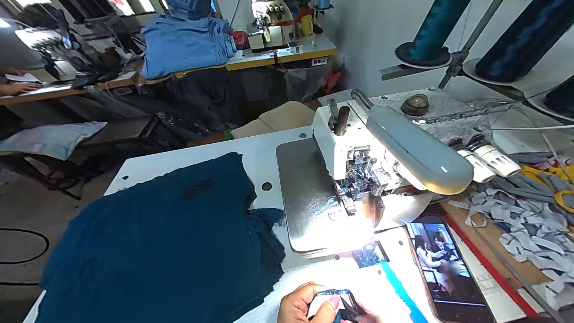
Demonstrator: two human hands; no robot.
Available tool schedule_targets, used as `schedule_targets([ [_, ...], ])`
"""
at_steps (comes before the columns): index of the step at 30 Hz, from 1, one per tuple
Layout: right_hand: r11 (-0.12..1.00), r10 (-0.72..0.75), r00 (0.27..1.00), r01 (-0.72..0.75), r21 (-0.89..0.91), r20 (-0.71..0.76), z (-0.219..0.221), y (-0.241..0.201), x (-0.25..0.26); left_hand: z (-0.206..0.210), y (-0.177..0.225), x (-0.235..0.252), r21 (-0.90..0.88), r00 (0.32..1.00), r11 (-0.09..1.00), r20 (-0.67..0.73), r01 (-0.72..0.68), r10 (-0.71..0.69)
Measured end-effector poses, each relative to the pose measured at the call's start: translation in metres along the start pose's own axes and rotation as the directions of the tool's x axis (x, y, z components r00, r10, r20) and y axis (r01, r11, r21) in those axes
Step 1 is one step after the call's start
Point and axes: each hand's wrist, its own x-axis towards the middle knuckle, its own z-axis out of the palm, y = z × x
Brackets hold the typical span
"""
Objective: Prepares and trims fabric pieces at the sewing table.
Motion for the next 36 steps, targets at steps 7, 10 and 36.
schedule_targets([
  [7,0.996,-0.054,0.999,0.053,-0.067,-0.008,0.002,-0.0063,0.0006,0.0012,0.0062,0.0002,0.009,1.0,1.0,-0.022,-0.003,0.003],
  [10,0.994,-0.081,0.997,0.081,-0.079,-0.001,0.0028,-0.0047,0.0001,0.0004,0.0054,-0.0001,-0.038,1.0,0.999,-0.017,0.025,-0.026],
  [36,0.996,-0.061,0.998,0.062,-0.057,0.02,0.0015,-0.0044,0.0003,-0.0017,0.0011,-0.002,-0.047,1.0,0.999,0.029,-0.001,0.002],
])
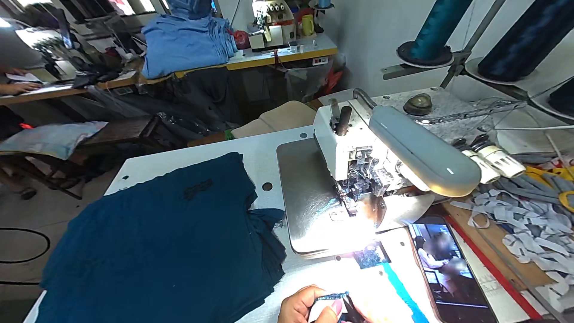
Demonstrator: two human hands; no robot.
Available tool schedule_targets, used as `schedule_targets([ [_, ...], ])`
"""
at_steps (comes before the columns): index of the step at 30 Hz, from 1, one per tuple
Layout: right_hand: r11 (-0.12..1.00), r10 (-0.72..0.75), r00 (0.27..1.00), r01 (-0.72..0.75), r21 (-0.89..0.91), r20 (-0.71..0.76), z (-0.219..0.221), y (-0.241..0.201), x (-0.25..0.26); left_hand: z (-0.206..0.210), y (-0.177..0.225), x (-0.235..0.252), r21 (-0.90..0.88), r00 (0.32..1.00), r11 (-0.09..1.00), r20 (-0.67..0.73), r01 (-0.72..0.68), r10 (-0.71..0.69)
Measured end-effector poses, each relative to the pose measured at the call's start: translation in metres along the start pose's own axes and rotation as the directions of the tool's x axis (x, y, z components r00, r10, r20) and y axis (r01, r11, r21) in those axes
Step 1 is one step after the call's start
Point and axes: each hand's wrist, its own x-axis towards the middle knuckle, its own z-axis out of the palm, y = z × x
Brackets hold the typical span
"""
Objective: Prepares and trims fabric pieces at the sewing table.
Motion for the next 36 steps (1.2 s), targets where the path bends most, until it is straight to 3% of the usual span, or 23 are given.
schedule_targets([
  [7,0.999,0.031,0.999,-0.031,0.043,0.018,0.0,0.0,0.001,-0.001,0.001,0.0,0.05,0.999,0.998,0.035,-0.024,0.023],
  [11,0.994,-0.002,1.0,0.001,0.114,0.007,0.001,0.007,0.002,0.0,0.002,0.0,0.019,0.999,1.0,-0.025,0.021,-0.021],
  [27,0.999,0.005,0.999,-0.006,0.032,0.032,-0.003,0.004,0.002,0.003,0.009,0.002,-0.008,0.995,0.998,-0.074,0.064,-0.064],
  [36,0.999,0.027,0.998,-0.029,0.038,0.049,-0.004,0.003,0.004,0.0,0.0,0.002,0.011,1.0,1.0,-0.013,-0.016,0.017],
])
